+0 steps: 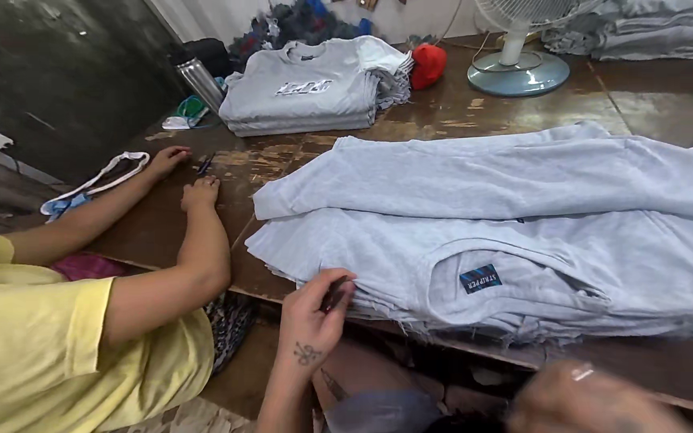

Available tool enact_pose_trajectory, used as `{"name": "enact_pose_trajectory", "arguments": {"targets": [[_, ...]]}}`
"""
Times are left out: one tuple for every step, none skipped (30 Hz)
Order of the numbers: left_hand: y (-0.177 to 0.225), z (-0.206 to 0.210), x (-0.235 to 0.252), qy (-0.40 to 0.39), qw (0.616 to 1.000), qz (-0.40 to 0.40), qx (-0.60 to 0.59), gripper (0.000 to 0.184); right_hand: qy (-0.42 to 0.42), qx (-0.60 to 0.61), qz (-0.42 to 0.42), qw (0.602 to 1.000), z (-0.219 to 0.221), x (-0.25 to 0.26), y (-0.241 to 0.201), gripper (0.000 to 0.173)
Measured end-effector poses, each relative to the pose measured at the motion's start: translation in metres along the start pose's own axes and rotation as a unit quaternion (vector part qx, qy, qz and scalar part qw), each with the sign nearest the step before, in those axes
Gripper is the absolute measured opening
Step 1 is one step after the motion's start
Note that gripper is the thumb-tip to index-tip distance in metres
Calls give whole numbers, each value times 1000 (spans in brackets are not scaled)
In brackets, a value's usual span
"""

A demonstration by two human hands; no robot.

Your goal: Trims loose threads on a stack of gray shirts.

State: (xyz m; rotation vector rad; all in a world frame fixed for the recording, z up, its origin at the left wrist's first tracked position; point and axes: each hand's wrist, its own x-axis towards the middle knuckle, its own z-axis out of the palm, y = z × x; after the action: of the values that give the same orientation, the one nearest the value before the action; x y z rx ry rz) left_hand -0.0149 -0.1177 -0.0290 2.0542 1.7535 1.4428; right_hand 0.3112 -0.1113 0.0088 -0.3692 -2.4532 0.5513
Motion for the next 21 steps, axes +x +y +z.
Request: {"name": "enact_pose_trajectory", "arguments": {"targets": [[-1, 2, -2, 36, 999, -13, -22, 23, 48, -79, 58, 994, -20, -11, 13, 41], [-1, 4, -3, 77, 996, -27, -49, 24, 63, -159, 117, 978, -40, -22, 28, 44], [-1, 6, -3, 114, 990, -37, -74, 23, 57, -216, 166, 961, -56, -34, 44, 45], [-1, 8, -3, 142, 984, -46, -94, 21, 41, -240, 206, 948, -68, -47, 61, 39], [-1, 9, -2, 162, 980, -47, -105, 19, 33, -238, 231, 943, -74, -58, 73, 30], [-1, 8, 1, 175, 978, -37, -111, 18, 34, -232, 238, 943, -79, -67, 80, 24], [1, 5, 7, 180, 977, -22, -113, 16, 39, -227, 236, 944, -84, -70, 81, 22], [3, 2, 13, 170, 979, -4, -112, 15, 42, -222, 235, 946, -89, -68, 78, 21], [5, -4, 18, 131, 986, 9, -105, 15, 41, -222, 238, 945, -95, -63, 73, 21], [9, -12, 22, 58, 995, 18, -84, 18, 42, -230, 239, 942, -100, -57, 68, 21], [12, -19, 26, -38, 998, 26, -43, 26, 45, -245, 230, 941, -105, -51, 65, 21], [13, -22, 30, -129, 991, 41, 7, 33, 51, -259, 219, 939, -109, -46, 64, 22], [13, -22, 34, -188, 979, 57, 50, 31, 59, -266, 208, 939, -113, -43, 63, 22], [13, -20, 34, -199, 975, 70, 75, 24, 64, -272, 197, 940, -115, -41, 63, 22], [12, -20, 35, -178, 977, 81, 86, 20, 65, -272, 191, 941, -117, -41, 64, 22], [13, -23, 36, -149, 981, 90, 88, 21, 68, -271, 186, 942, -119, -40, 65, 22], [16, -26, 41, -124, 984, 95, 85, 24, 74, -275, 181, 941, -121, -39, 68, 22], [21, -29, 48, -104, 986, 100, 87, 26, 85, -284, 174, 939, -126, -36, 73, 23], [26, -30, 58, -89, 985, 106, 98, 27, 101, -304, 161, 933, -131, -31, 81, 24], [31, -29, 71, -77, 984, 111, 113, 28, 120, -333, 142, 925, -137, -24, 93, 26], [34, -25, 86, -68, 983, 110, 131, 28, 134, -354, 131, 916, -144, -14, 108, 26]]}}
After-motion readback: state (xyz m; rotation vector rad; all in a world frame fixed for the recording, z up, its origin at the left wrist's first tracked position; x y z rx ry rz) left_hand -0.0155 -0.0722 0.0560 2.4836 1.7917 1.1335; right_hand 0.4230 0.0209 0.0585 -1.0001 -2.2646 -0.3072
